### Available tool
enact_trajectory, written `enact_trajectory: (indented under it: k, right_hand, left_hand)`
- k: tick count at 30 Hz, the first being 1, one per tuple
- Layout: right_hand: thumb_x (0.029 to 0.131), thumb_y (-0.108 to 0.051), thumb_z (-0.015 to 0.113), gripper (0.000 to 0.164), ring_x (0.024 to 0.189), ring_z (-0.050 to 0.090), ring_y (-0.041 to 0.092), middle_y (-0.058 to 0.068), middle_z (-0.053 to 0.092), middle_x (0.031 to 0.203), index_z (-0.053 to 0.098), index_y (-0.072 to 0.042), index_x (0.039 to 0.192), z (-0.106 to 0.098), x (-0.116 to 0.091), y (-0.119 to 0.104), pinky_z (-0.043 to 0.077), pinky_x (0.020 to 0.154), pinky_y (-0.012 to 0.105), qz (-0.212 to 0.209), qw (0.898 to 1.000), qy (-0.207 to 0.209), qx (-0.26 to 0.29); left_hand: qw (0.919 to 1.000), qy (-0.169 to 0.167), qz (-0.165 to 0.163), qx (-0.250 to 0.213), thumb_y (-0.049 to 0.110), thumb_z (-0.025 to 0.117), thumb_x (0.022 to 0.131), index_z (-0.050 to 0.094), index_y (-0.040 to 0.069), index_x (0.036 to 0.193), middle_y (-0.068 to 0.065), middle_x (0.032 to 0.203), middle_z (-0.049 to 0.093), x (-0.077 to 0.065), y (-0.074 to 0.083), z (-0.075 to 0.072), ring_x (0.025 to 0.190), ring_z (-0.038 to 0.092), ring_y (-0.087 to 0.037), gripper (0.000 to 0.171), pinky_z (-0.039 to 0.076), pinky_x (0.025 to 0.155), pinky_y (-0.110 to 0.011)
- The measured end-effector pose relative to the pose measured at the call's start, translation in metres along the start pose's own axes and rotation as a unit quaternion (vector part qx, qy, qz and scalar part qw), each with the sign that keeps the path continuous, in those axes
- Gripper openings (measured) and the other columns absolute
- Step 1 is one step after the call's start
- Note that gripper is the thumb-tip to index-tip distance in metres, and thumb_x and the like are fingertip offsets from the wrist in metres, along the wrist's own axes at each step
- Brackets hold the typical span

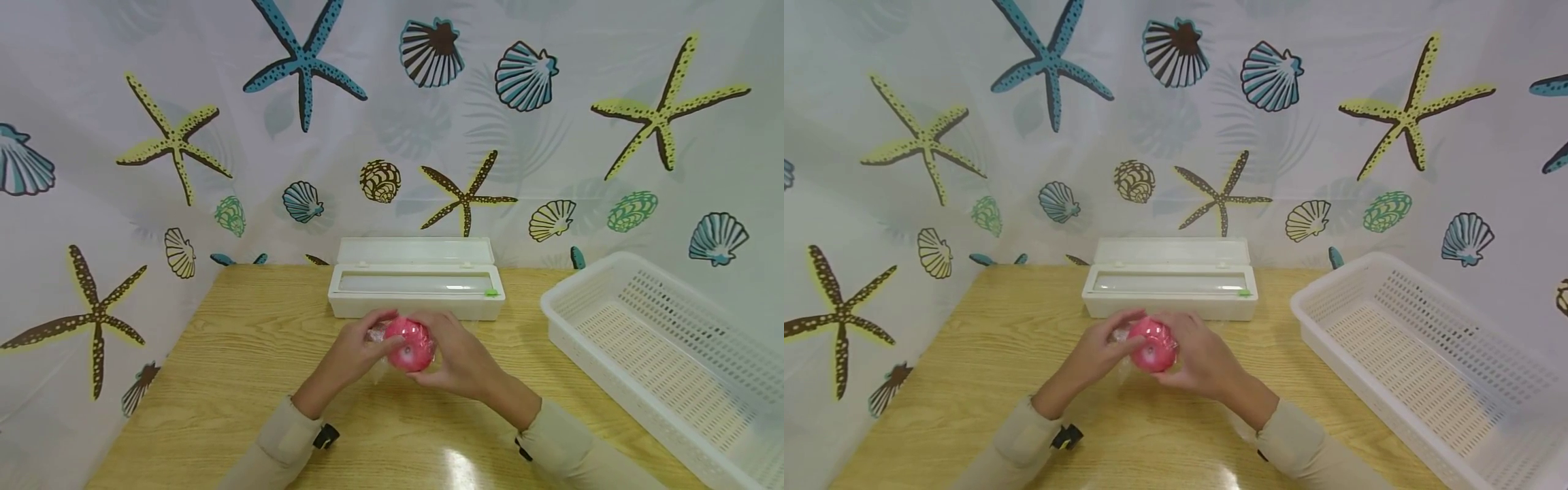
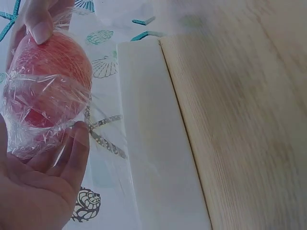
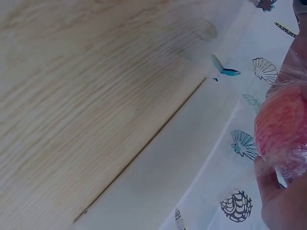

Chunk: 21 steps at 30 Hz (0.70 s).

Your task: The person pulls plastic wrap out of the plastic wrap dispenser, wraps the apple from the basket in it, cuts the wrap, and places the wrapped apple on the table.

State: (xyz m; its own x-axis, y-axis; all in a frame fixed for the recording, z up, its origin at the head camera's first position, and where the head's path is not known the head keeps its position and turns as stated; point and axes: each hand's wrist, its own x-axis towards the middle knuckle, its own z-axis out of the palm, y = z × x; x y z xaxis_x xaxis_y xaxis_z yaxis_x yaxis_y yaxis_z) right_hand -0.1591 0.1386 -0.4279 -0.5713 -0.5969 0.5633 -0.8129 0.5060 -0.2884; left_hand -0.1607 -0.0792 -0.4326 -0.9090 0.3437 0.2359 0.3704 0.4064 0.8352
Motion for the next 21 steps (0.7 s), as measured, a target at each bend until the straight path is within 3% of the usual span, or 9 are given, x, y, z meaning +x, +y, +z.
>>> enact_trajectory:
  k: [4,9,16,21]
  right_hand:
    - [0.064,-0.038,0.082,0.083,0.113,0.046,0.018,0.002,0.052,0.127,0.043,-0.011,0.132,-0.001,0.000,0.000,0.053,0.088,0.037,0.013,1.000,0.001,0.012]
    - [0.065,-0.037,0.083,0.082,0.114,0.045,0.018,0.001,0.051,0.128,0.043,-0.013,0.132,-0.001,-0.001,0.001,0.052,0.089,0.039,0.020,0.999,-0.014,0.039]
    - [0.063,-0.037,0.083,0.082,0.114,0.045,0.017,0.001,0.052,0.126,0.044,-0.013,0.131,0.000,0.000,0.001,0.052,0.090,0.039,0.036,0.998,-0.025,0.055]
    - [0.064,-0.040,0.083,0.083,0.115,0.047,0.019,0.003,0.053,0.125,0.044,-0.013,0.132,-0.001,0.000,0.000,0.053,0.089,0.040,0.074,0.994,-0.024,0.080]
  left_hand:
    - [0.9981,0.029,0.054,-0.003,0.031,0.064,0.089,0.053,0.011,0.130,-0.008,0.121,0.062,-0.005,-0.002,-0.003,0.105,0.059,-0.020,0.047,0.056,0.081,-0.042]
    - [0.9888,0.040,0.135,0.047,0.028,0.059,0.093,0.051,0.010,0.131,-0.009,0.129,0.057,-0.013,-0.003,-0.010,0.115,0.052,-0.021,0.043,0.054,0.087,-0.040]
    - [0.9724,0.031,0.184,0.141,0.030,0.060,0.090,0.045,0.013,0.137,-0.006,0.141,0.045,-0.024,-0.004,-0.013,0.127,0.040,-0.020,0.052,0.048,0.096,-0.045]
    - [0.9590,0.023,0.228,0.167,0.022,0.059,0.089,0.041,0.012,0.139,-0.004,0.144,0.041,-0.028,-0.002,-0.013,0.130,0.037,-0.020,0.055,0.045,0.100,-0.045]
